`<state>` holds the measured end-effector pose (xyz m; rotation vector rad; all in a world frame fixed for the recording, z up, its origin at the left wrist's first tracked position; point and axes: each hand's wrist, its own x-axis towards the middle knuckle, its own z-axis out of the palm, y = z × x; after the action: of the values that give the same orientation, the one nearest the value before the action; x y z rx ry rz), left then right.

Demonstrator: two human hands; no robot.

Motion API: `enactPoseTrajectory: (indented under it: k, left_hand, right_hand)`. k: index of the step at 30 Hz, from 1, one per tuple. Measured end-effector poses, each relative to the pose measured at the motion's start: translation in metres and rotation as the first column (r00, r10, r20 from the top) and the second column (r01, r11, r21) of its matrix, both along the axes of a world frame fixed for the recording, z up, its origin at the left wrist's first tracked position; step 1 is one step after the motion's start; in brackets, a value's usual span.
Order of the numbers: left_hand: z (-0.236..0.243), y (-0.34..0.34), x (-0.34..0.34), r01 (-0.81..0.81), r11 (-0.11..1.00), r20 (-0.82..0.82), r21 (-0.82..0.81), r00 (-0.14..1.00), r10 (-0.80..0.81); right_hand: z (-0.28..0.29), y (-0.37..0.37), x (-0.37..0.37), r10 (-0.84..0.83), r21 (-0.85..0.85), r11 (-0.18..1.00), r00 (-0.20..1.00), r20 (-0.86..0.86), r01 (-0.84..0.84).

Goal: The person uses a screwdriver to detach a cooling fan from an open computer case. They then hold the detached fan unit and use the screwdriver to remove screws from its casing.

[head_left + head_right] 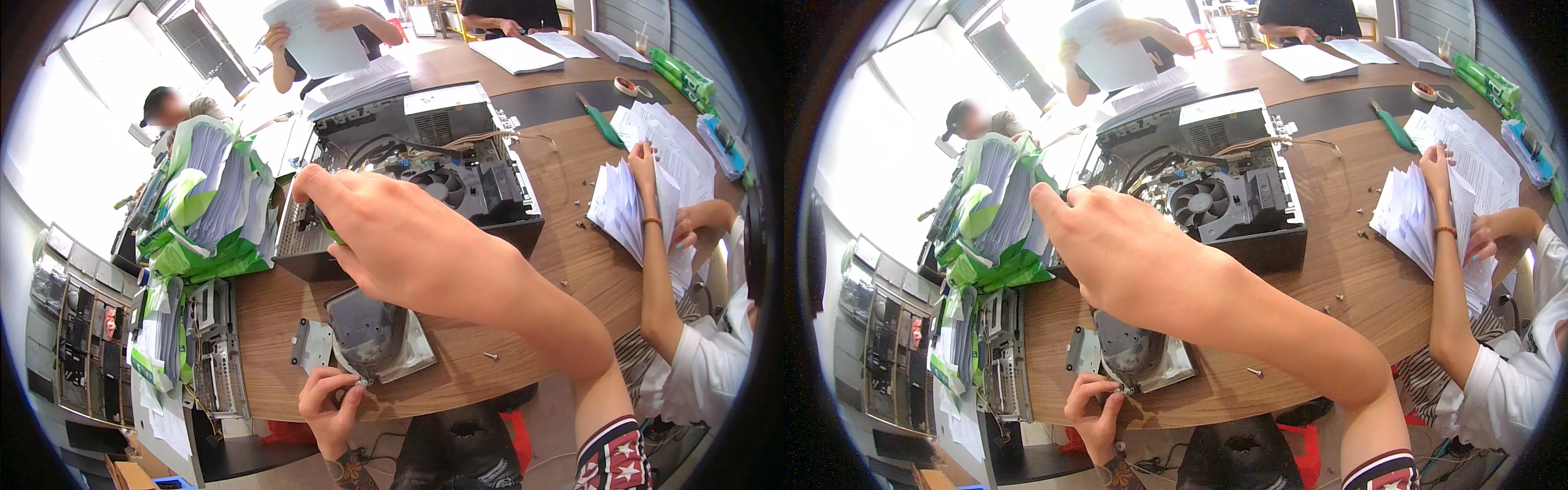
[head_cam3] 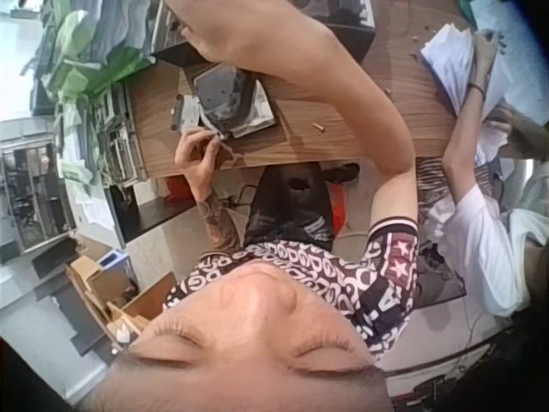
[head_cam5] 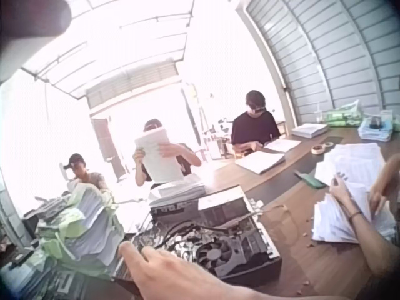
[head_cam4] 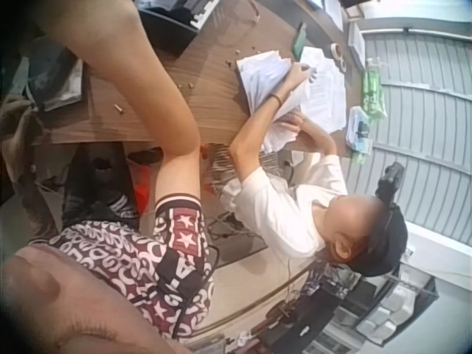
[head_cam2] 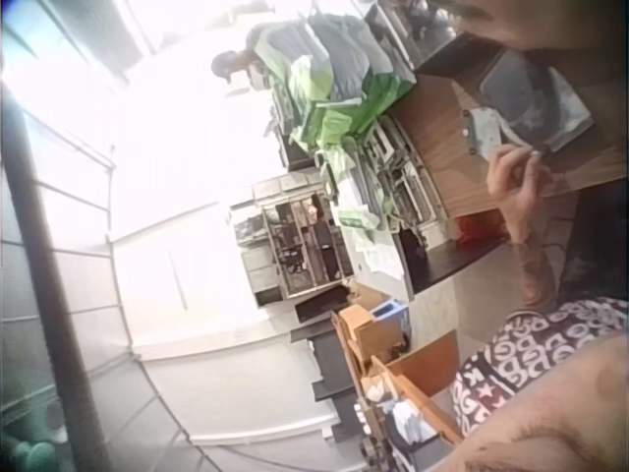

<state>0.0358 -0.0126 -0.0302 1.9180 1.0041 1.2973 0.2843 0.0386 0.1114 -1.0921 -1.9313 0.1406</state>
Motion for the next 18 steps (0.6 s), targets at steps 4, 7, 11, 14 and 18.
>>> enactPoseTrajectory:
  k: [4, 7, 11, 14, 18]
  left_hand:
    - [-0.001, 0.001, -0.003, -0.008, 1.0, -0.005, 0.013, 1.0, 0.008]
    - [0.0, 0.001, -0.002, -0.008, 1.0, -0.017, 0.011, 1.0, 0.008]
    - [-0.001, 0.001, -0.002, -0.005, 1.0, -0.014, -0.002, 1.0, 0.005]
    - [-0.001, 0.001, -0.003, -0.007, 1.0, -0.016, 0.017, 1.0, 0.008]
    - [-0.001, 0.0, 0.0, -0.004, 1.0, -0.024, -0.001, 1.0, 0.004]
  right_hand:
    - [0.003, 0.0, 0.0, 0.009, 0.001, 1.0, 1.0, -0.019, -0.009]
    - [0.006, -0.002, 0.003, 0.005, 0.001, 1.0, 1.0, -0.022, -0.005]
    - [0.009, -0.005, 0.005, 0.006, 0.002, 1.0, 1.0, -0.009, -0.006]
    - [0.013, -0.008, 0.009, -0.013, -0.009, 1.0, 1.0, 0.015, 0.013]
    - [0.021, -0.022, 0.026, -0.026, -0.133, 0.99, 0.992, 0.12, 0.042]
